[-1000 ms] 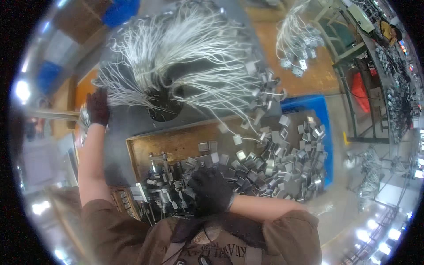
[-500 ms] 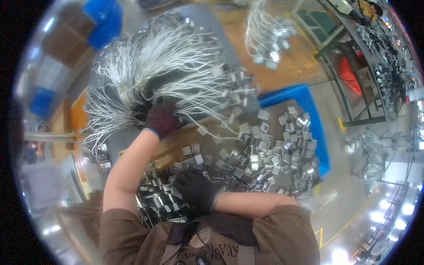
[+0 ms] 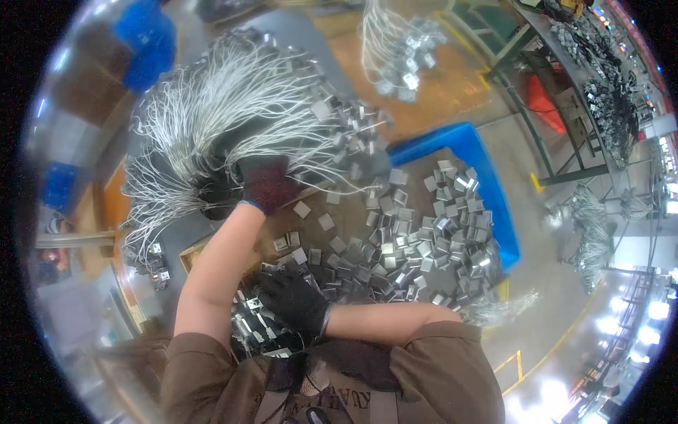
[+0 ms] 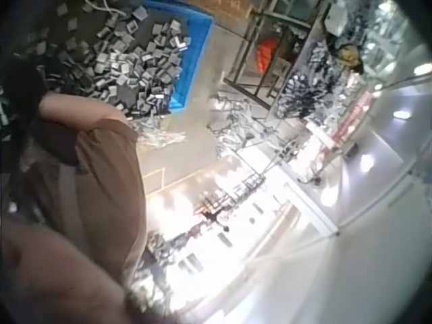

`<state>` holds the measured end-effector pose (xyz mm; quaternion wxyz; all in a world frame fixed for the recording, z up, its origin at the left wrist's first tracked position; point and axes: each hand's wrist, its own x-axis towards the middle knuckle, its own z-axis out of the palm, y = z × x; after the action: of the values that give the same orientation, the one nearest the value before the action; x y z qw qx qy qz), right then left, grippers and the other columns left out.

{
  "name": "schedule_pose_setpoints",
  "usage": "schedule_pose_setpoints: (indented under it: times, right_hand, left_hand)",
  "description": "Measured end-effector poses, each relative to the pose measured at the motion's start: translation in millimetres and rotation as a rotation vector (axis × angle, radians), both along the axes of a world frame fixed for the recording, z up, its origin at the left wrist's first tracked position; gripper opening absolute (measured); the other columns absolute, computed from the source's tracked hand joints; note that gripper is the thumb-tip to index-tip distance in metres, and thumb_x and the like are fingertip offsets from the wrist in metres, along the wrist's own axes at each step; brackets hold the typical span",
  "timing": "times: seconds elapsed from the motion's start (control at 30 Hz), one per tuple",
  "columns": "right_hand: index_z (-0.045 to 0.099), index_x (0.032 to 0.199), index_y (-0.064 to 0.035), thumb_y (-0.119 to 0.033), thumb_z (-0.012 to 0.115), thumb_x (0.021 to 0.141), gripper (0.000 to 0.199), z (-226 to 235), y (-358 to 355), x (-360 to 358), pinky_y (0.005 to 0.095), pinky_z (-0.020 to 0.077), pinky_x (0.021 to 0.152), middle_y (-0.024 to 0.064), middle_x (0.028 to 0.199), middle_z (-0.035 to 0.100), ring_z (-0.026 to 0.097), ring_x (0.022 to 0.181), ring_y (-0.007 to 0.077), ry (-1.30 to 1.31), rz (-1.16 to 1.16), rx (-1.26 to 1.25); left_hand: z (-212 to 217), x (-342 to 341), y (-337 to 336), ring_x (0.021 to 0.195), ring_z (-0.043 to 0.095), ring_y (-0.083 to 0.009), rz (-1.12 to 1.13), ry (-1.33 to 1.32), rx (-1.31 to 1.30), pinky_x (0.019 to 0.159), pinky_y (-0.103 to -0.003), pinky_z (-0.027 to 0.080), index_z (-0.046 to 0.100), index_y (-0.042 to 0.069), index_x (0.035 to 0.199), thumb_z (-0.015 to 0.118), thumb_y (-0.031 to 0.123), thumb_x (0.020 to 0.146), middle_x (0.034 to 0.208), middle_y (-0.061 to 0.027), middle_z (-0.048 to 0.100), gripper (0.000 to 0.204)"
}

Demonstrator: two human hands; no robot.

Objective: Assemble a wire harness by inserting bundles of wires into a crimping or terminal machine.

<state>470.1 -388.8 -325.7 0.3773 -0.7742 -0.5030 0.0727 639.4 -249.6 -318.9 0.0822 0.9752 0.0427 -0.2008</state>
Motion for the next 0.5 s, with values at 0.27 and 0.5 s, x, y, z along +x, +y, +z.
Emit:
schedule_pose_setpoints:
  times: [0.27,0.5]
  right_hand:
    - [0.057,0.103,-0.0067,-0.025,0.061,0.069,0.038,5,-6,2,0.0443,0.04,0.087,0.0115,0.108,0.054,0.049,0.107,0.0295,0.043,0.071,-0.137]
    - [0.058,0.101,-0.0087,-0.023,0.063,0.067,0.037,-2,-12,5,0.0431,0.0399,0.089,0.0104,0.107,0.055,0.05,0.106,0.0288,0.003,0.162,-0.005]
  left_hand:
    - [39,-30,52,0.087,0.062,-0.0272,0.256,-0.396,-0.876,0.079,-0.033,0.048,0.059,0.004,0.106,0.059,0.013,0.076,0.098,-0.0165,0.064,0.031]
    - [41,-103,67,0.084,0.063,-0.0242,-0.091,-0.436,-0.538,0.075,-0.035,0.05,0.064,0.009,0.1,0.066,0.013,0.071,0.091,-0.0119,0.065,0.029]
